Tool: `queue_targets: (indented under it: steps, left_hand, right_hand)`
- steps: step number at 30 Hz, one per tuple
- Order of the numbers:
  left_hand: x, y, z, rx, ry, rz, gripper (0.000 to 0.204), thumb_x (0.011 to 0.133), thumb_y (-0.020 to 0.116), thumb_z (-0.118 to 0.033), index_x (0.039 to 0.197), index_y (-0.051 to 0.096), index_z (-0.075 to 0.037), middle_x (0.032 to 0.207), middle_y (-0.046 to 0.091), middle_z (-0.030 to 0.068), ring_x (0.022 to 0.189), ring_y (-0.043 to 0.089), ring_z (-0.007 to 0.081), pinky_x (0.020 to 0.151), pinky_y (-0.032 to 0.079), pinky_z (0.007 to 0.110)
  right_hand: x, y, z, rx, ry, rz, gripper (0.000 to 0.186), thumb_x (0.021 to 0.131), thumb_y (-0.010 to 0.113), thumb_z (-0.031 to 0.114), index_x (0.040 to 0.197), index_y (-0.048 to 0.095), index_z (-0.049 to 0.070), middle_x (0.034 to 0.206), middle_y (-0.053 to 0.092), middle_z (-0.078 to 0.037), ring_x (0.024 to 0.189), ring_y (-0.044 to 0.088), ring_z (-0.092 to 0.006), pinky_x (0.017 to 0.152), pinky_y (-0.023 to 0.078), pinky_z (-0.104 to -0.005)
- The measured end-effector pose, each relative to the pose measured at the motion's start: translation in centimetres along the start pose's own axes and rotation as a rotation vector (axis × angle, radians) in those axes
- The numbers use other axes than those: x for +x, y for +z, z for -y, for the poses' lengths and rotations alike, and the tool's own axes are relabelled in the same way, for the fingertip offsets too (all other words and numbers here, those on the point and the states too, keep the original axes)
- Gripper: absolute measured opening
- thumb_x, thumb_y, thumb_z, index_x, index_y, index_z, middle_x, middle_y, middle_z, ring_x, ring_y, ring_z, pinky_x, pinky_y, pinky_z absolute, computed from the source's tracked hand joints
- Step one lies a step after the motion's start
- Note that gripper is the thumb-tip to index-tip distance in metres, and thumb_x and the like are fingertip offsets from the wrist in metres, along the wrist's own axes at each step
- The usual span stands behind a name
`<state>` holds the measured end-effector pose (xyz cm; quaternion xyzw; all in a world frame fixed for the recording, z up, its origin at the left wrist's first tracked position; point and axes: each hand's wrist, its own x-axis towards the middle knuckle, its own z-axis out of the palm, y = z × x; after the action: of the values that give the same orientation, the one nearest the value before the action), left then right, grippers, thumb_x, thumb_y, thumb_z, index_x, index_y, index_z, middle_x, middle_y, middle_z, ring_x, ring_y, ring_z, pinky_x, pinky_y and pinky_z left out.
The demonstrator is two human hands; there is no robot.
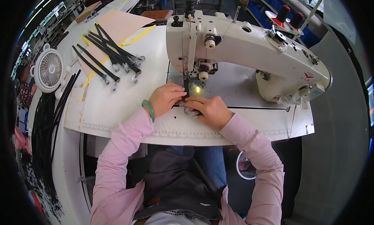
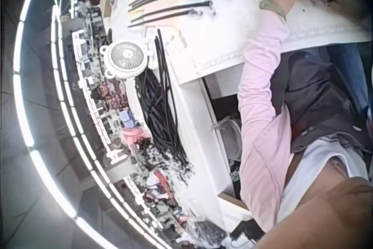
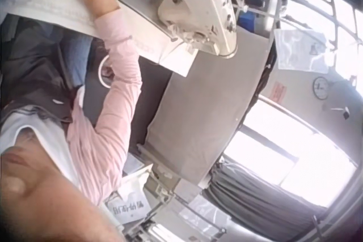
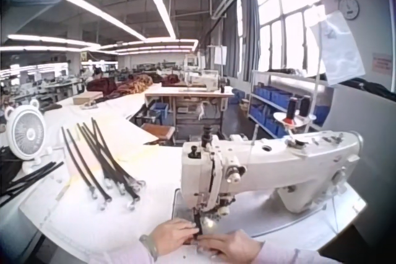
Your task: The person operates an industrial sewing machine to stitch long black straps. They repeatedly feed each strap through the machine, guide it with both hands, and remove the finished piece before starting the next one. The workspace contains a pile of straps and a small fan on the table.
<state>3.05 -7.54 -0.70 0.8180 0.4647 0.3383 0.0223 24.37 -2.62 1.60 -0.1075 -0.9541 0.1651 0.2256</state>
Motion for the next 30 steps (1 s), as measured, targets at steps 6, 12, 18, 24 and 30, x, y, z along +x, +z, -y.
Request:
queue_targets:
  steps: [6, 12, 18, 24, 30]
  left_hand:
    - [0.4, 0.3, 0.2, 0.122, 0.026, -0.067, 0.023, 0.067, 0.058, -0.003, 0.089, 0.065, -0.003, 0.092, 0.062, 0.0083, 0.09, 0.055, 0.0238, 0.077, 0.046, 0.033]
    - [1.8, -0.2, -1.2, 0.164, -0.177, 0.037, 0.023, 0.069, 0.059, -0.008, 0.091, 0.063, -0.001, 0.093, 0.062, 0.0105, 0.088, 0.056, 0.0265, 0.077, 0.047, 0.035]
    - [1.2, 2.1, -2.2, 0.295, -0.175, -0.117, 0.021, 0.07, 0.06, -0.01, 0.089, 0.063, -0.001, 0.093, 0.062, 0.0132, 0.091, 0.056, 0.0257, 0.08, 0.046, 0.033]
    - [1.5, 2.6, -1.5, 0.427, -0.082, -0.053, 0.021, 0.069, 0.06, -0.007, 0.088, 0.064, -0.002, 0.096, 0.062, 0.0137, 0.093, 0.056, 0.0251, 0.081, 0.047, 0.032]
    - [1.4, 2.8, -0.9, 0.328, -0.061, -0.116, 0.019, 0.068, 0.058, -0.003, 0.086, 0.064, -0.002, 0.096, 0.062, 0.0138, 0.092, 0.056, 0.0257, 0.08, 0.047, 0.032]
  right_hand:
    - [0.7, 0.5, -1.2, -0.051, 0.046, -0.044, 0.043, 0.058, 0.061, 0.002, 0.101, 0.058, 0.009, 0.105, 0.059, -0.004, 0.068, 0.061, -0.0247, 0.059, 0.05, -0.0338]
    - [-1.0, -1.2, 1.0, -0.27, 0.096, -0.188, 0.041, 0.057, 0.062, 0.0, 0.097, 0.058, 0.007, 0.099, 0.06, -0.003, 0.061, 0.06, -0.0214, 0.053, 0.049, -0.0304]
    - [-8.8, -12.2, -3.1, -0.335, 0.432, -1.162, 0.021, 0.089, 0.046, 0.004, 0.106, 0.059, 0.002, 0.088, 0.056, -0.004, 0.058, 0.043, -0.006, 0.053, 0.036, -0.0199]
    - [-23.6, -33.1, -18.8, -1.078, 1.001, -1.152, 0.038, 0.09, 0.04, 0.028, 0.113, 0.055, 0.001, 0.113, 0.053, -0.016, 0.092, 0.055, -0.0279, 0.084, 0.041, -0.0325]
    - [-30.1, -38.4, -23.5, -0.48, 1.174, -0.886, 0.043, 0.091, 0.04, 0.034, 0.108, 0.054, -0.003, 0.102, 0.059, -0.017, 0.098, 0.055, -0.0258, 0.081, 0.043, -0.0328]
